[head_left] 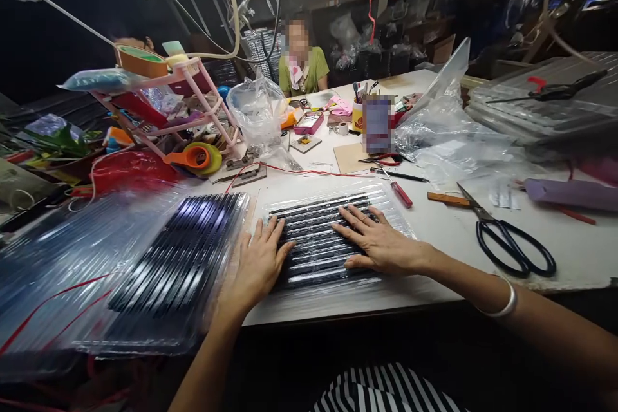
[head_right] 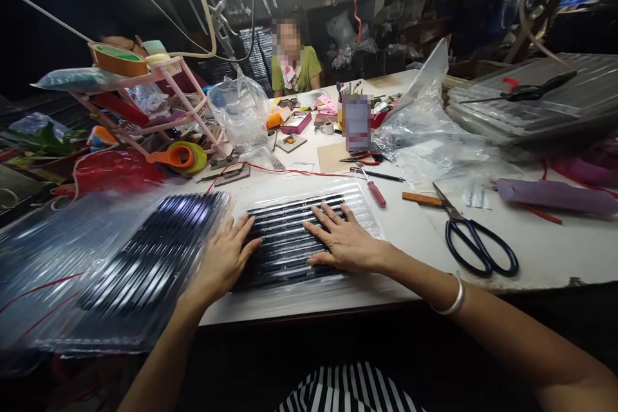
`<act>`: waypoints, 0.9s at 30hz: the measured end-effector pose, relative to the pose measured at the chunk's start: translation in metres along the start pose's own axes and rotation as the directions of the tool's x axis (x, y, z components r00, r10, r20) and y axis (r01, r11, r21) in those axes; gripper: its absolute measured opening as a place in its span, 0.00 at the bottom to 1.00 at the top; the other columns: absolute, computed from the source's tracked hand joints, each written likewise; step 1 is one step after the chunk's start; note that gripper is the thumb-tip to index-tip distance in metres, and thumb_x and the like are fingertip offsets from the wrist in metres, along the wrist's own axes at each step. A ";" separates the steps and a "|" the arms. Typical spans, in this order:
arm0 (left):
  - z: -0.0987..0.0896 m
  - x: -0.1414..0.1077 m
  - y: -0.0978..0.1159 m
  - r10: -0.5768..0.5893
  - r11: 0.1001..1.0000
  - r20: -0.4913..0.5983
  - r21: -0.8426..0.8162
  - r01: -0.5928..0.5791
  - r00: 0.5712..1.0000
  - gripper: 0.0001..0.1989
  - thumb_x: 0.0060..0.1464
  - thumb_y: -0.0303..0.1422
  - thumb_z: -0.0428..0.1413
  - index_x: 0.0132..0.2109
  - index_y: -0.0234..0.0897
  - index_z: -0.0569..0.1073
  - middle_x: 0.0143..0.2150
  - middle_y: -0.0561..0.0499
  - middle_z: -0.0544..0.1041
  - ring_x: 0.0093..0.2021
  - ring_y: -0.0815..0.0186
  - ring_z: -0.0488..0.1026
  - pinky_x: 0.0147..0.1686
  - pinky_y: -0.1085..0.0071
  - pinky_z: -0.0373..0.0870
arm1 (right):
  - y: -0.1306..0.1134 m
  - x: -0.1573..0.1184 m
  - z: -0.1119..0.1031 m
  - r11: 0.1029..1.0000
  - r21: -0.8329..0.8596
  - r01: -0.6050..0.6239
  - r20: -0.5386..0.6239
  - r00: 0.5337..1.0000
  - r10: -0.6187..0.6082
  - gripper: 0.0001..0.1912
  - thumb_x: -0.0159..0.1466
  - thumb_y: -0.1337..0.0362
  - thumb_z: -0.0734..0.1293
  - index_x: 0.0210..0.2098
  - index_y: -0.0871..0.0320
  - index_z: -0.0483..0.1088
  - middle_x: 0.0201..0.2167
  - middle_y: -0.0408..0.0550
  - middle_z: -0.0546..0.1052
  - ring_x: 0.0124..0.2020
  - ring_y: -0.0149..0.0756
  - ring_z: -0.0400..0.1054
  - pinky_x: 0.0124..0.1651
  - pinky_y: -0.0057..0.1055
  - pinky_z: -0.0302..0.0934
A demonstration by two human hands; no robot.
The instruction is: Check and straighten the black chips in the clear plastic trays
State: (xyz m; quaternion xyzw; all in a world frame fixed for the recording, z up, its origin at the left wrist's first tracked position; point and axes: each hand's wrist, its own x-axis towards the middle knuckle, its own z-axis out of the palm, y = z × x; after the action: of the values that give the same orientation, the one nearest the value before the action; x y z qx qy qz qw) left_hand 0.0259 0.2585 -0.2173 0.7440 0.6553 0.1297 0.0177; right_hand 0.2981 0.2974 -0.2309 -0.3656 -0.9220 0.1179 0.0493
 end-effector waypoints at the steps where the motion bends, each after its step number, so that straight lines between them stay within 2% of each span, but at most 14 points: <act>1: 0.004 0.000 0.001 0.011 0.999 0.039 0.040 -0.012 0.999 0.27 0.61 0.45 0.43 0.62 0.37 0.62 0.65 0.41 0.60 0.66 0.46 0.50 0.59 0.45 0.50 | -0.002 0.000 0.001 1.000 0.011 -0.004 0.031 1.000 0.003 0.41 0.61 0.37 0.52 0.67 0.52 0.47 0.69 0.57 0.41 0.68 0.55 0.31 0.63 0.60 0.33; 4: 0.010 -0.001 0.003 -0.012 0.993 0.118 0.121 -0.002 0.993 0.29 0.61 0.45 0.43 0.64 0.36 0.59 0.66 0.42 0.56 0.66 0.45 0.48 0.59 0.45 0.50 | -0.005 -0.003 0.001 0.999 0.033 -0.012 0.083 0.996 0.010 0.43 0.61 0.36 0.51 0.67 0.54 0.43 0.69 0.59 0.38 0.68 0.54 0.28 0.63 0.60 0.31; 10: 0.017 0.006 0.016 0.019 0.989 0.119 0.143 -0.036 0.993 0.31 0.60 0.48 0.42 0.65 0.35 0.56 0.68 0.39 0.52 0.68 0.48 0.44 0.61 0.45 0.45 | -0.008 -0.001 -0.016 0.998 0.054 -0.014 0.158 0.987 0.006 0.44 0.61 0.36 0.51 0.67 0.55 0.43 0.69 0.60 0.37 0.69 0.54 0.28 0.63 0.59 0.31; 12: 0.021 0.007 0.018 0.033 0.988 0.155 0.142 -0.056 0.987 0.33 0.61 0.49 0.40 0.66 0.34 0.54 0.68 0.39 0.49 0.68 0.49 0.43 0.62 0.46 0.43 | -0.007 0.004 -0.020 0.998 0.060 0.009 0.090 0.996 -0.014 0.42 0.62 0.37 0.52 0.67 0.53 0.42 0.69 0.58 0.37 0.69 0.52 0.28 0.64 0.59 0.31; 15: 0.025 0.004 0.016 0.046 0.986 0.183 0.148 -0.074 0.982 0.34 0.61 0.50 0.37 0.67 0.33 0.51 0.69 0.38 0.46 0.68 0.50 0.42 0.62 0.46 0.42 | -0.003 0.013 -0.015 0.997 0.042 0.058 -0.039 0.998 -0.056 0.42 0.62 0.38 0.52 0.68 0.52 0.41 0.69 0.56 0.38 0.69 0.50 0.29 0.64 0.58 0.30; 19: 0.029 0.001 0.015 0.039 0.984 0.197 0.160 -0.072 0.980 0.35 0.61 0.50 0.36 0.67 0.33 0.48 0.70 0.40 0.42 0.69 0.53 0.39 0.63 0.48 0.38 | 0.005 0.022 -0.004 0.996 0.039 0.075 0.059 0.995 -0.077 0.42 0.62 0.37 0.51 0.67 0.56 0.46 0.69 0.58 0.41 0.69 0.51 0.32 0.64 0.58 0.30; 24: 0.035 0.004 0.012 0.039 0.991 0.184 0.121 -0.062 0.982 0.35 0.61 0.50 0.38 0.67 0.35 0.48 0.70 0.41 0.42 0.69 0.54 0.38 0.63 0.48 0.35 | 0.014 0.031 -0.003 0.999 0.037 0.024 -0.046 0.999 -0.023 0.40 0.64 0.39 0.49 0.67 0.56 0.43 0.69 0.57 0.42 0.69 0.49 0.34 0.65 0.55 0.31; 27: 0.032 0.009 -0.004 0.083 0.997 0.139 -0.020 -0.081 0.987 0.33 0.59 0.50 0.43 0.67 0.41 0.51 0.70 0.43 0.45 0.69 0.54 0.41 0.63 0.49 0.35 | 0.018 0.034 -0.002 1.000 0.001 -0.001 -0.018 1.000 0.001 0.41 0.64 0.39 0.49 0.67 0.58 0.46 0.68 0.58 0.43 0.69 0.50 0.35 0.64 0.55 0.31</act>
State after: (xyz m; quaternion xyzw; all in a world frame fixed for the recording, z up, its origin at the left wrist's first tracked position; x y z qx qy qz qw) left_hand 0.0296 0.2724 -0.2480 0.7773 0.6204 0.0827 0.0633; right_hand 0.2858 0.3335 -0.2339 -0.3670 -0.9213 0.1150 0.0577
